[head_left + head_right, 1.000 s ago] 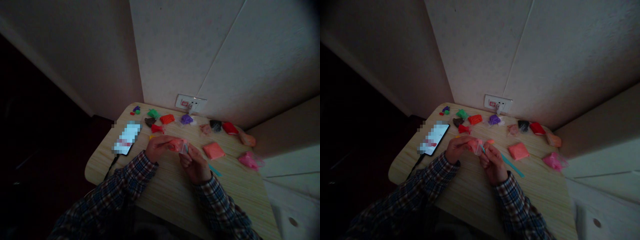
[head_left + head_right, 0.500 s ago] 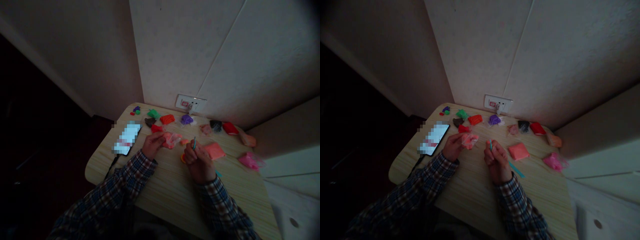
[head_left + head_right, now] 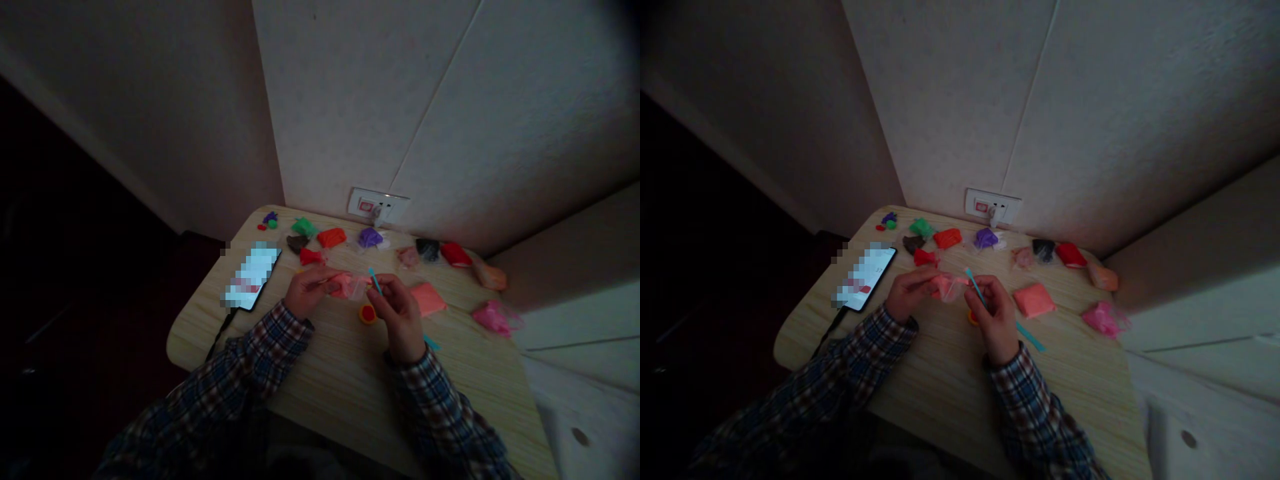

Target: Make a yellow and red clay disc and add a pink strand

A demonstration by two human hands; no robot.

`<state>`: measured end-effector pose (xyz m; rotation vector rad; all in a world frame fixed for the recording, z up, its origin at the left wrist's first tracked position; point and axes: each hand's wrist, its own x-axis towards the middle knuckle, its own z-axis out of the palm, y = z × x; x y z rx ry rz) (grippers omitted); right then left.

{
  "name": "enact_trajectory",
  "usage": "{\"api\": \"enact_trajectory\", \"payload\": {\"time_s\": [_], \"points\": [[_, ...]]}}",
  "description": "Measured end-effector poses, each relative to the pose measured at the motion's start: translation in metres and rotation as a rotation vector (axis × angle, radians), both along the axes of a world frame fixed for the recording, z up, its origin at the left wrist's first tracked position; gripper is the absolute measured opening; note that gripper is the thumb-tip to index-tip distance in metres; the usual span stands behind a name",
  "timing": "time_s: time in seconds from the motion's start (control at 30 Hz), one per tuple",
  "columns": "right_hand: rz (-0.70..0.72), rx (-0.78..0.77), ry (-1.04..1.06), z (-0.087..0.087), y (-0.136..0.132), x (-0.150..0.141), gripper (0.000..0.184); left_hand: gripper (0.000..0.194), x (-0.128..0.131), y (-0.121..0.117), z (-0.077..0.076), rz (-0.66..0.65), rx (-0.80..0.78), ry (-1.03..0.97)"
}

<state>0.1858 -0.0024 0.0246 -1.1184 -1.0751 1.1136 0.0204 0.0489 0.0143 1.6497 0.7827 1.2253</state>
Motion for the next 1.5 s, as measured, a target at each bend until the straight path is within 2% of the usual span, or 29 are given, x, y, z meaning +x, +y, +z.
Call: {"api": "enact_trajectory", "payload": {"time_s": [0.4,0.53,0.73,0.9,1.1,1.23,1.3,1.5], "points": [[-0.061,0.048,-0.355,-0.006,-0.001,0.007,0.019,0.033,0.001,0.004,-0.003,-0.055,0.18,0.119],[-0.069,0.061,-0.505,-0.006,0.0,0.009,0.018,0.028,0.002,0.003,-0.005,-0.066,0.208,0.159],[-0.114,0.104,-0.612,-0.003,0.001,0.009,0.016,0.033,0.002,0.002,-0.006,-0.039,0.222,0.184],[-0.199,0.108,-0.63,-0.001,-0.001,0.009,0.022,0.03,0.0,0.004,-0.008,0.065,0.202,0.178],[-0.266,0.105,-0.575,0.002,-0.001,0.011,0.027,0.031,-0.008,0.011,-0.016,0.314,0.161,0.173],[-0.282,0.091,-0.518,-0.001,0.0,0.016,0.027,0.026,-0.013,0.015,-0.016,0.393,0.212,0.236],[-0.28,0.084,-0.497,-0.003,0.001,0.019,0.028,0.025,-0.012,0.014,-0.016,0.37,0.261,0.292],[-0.259,0.078,-0.48,-0.006,0.002,0.019,0.028,0.032,-0.001,0.009,-0.027,0.182,0.407,0.479]]}}
